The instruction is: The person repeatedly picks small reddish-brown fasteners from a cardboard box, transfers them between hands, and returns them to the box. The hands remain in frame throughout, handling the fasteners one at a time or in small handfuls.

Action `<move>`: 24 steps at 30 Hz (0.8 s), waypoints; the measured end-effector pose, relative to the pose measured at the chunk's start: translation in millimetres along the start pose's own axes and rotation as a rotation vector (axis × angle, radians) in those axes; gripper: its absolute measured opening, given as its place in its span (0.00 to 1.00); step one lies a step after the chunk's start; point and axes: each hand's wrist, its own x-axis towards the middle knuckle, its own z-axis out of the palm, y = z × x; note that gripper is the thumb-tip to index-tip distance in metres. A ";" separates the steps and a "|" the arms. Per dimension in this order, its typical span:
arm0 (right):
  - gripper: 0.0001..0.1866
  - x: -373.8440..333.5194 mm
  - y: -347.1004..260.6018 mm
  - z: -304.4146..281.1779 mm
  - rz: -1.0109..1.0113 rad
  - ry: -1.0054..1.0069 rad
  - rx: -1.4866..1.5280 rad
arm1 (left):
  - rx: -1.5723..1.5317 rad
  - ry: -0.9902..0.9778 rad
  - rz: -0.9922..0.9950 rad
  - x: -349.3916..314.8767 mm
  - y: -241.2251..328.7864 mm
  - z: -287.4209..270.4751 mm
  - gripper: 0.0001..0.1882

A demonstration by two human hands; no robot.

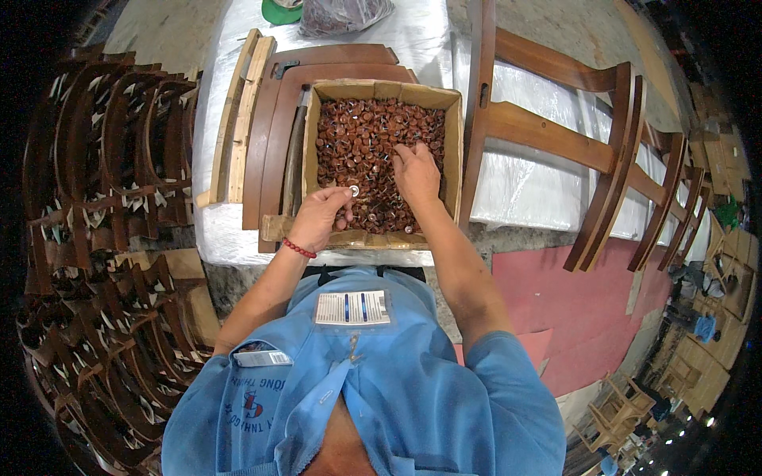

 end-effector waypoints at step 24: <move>0.08 -50.8 -38.7 -37.8 0.630 -0.551 1.509 | 0.190 -0.034 0.229 -8.3 -1.3 -2.5 0.12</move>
